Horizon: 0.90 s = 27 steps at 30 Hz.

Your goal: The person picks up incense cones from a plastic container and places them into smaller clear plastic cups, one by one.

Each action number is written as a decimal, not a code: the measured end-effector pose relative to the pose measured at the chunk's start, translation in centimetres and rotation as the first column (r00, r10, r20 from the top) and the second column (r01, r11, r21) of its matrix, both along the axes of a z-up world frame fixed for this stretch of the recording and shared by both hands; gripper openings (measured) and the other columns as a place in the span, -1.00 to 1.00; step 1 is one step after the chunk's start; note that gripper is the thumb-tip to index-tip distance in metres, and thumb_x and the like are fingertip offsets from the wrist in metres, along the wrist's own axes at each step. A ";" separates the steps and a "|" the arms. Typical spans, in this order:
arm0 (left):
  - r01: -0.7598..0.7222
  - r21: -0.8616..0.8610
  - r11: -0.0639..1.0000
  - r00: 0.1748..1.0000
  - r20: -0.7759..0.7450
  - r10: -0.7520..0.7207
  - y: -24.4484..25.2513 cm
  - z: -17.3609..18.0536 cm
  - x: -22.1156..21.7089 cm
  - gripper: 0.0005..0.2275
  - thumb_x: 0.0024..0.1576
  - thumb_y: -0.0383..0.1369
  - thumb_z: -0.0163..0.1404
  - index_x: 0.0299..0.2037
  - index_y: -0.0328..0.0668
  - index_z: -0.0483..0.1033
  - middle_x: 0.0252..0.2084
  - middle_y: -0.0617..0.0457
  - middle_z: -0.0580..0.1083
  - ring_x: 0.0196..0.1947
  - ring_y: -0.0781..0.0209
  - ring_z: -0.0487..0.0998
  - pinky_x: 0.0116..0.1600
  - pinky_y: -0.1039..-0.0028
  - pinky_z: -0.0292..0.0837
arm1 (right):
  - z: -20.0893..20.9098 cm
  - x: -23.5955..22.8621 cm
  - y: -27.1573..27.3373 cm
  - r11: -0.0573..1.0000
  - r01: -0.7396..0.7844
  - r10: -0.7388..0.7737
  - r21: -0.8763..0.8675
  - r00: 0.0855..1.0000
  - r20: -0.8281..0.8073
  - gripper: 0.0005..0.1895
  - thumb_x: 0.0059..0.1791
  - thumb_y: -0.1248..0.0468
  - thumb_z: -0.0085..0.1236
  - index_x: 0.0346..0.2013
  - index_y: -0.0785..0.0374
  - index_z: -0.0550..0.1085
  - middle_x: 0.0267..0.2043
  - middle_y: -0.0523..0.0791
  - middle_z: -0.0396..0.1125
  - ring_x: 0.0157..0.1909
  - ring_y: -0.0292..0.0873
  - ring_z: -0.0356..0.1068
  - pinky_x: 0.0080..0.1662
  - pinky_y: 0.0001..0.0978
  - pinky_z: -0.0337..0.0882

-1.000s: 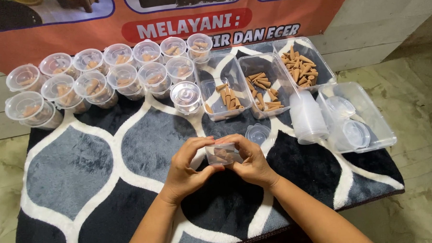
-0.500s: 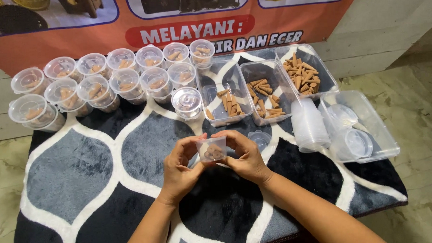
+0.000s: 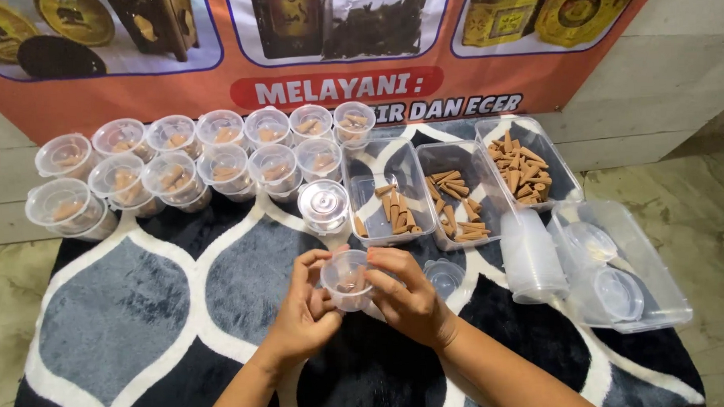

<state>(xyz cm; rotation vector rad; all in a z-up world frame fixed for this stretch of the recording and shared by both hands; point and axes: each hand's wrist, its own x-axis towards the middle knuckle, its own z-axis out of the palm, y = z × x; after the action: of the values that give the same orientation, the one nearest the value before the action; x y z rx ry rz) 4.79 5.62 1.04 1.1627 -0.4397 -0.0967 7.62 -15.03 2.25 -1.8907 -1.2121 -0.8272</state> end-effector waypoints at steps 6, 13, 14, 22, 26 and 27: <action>-0.119 -0.143 0.983 0.869 -0.494 0.033 -1.1 -0.6 -0.8 -0.48 0.23 -0.05 -0.26 0.26 -0.27 0.35 0.14 -0.18 0.54 0.10 0.07 0.57 0.16 0.33 0.49 | 1.0 -0.5 0.0 0.990 0.005 0.031 -0.139 0.966 0.255 -0.90 0.07 0.50 0.09 -0.11 0.45 0.48 0.09 0.13 0.26 0.11 0.26 0.41 0.14 0.14 0.59; -0.441 0.297 0.847 0.897 0.102 0.431 -1.5 1.0 -1.5 -0.65 0.33 -0.17 -0.31 0.06 -0.15 0.50 -0.04 -0.05 0.65 -0.07 0.13 0.72 0.00 0.47 0.63 | 0.1 -2.2 0.6 0.999 -0.032 0.037 0.040 0.991 -0.127 -0.57 -0.03 0.58 -0.25 0.11 0.31 0.28 0.32 0.24 0.14 0.37 0.30 0.25 0.36 0.12 0.38; -0.498 0.368 0.785 0.867 0.189 0.461 -1.5 1.1 -1.6 -0.62 0.33 -0.13 -0.34 0.06 -0.10 0.51 -0.08 0.02 0.65 -0.10 0.17 0.72 -0.02 0.48 0.60 | 1.0 -2.4 0.7 0.984 0.003 0.081 0.180 0.887 -0.455 -0.57 -0.01 0.44 -0.21 0.17 0.31 0.31 0.29 0.13 0.22 0.31 0.13 0.33 0.25 -0.09 0.45; -0.625 0.409 0.665 0.768 0.475 0.430 -1.3 0.2 -1.1 -0.65 0.37 -0.19 -0.32 0.06 -0.13 0.53 0.05 -0.02 0.56 0.08 0.08 0.56 0.20 0.32 0.39 | -0.4 -1.3 0.1 0.936 -0.048 0.341 0.349 0.375 -0.862 -0.53 0.08 0.20 0.06 0.29 0.21 0.39 0.33 -0.02 0.36 0.34 -0.12 0.35 0.32 -0.28 0.35; -0.615 0.420 0.667 0.779 0.455 0.431 -1.3 0.2 -0.9 -0.64 0.36 -0.17 -0.30 0.04 -0.12 0.56 0.01 0.00 0.57 0.04 0.12 0.59 0.13 0.40 0.47 | -1.1 -1.2 0.1 0.904 -0.005 0.409 0.428 0.306 -0.860 -0.51 0.04 0.24 0.14 0.26 0.29 0.42 0.34 0.01 0.35 0.32 -0.15 0.35 0.26 -0.35 0.40; -0.621 0.407 0.669 0.772 0.467 0.432 -1.4 0.1 -0.9 -0.65 0.37 -0.19 -0.30 0.03 -0.13 0.56 -0.01 -0.01 0.57 0.03 0.11 0.59 0.12 0.41 0.49 | -1.3 -1.1 0.0 0.910 -0.009 0.391 0.414 0.349 -0.852 -0.52 0.04 0.23 0.15 0.24 0.32 0.43 0.33 0.03 0.35 0.31 -0.15 0.36 0.31 -0.35 0.35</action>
<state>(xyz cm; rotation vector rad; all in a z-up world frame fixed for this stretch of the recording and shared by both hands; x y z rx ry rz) 3.88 4.23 1.18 1.8558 -0.3512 0.5453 6.51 -15.00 0.99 -1.4320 -0.4669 0.2551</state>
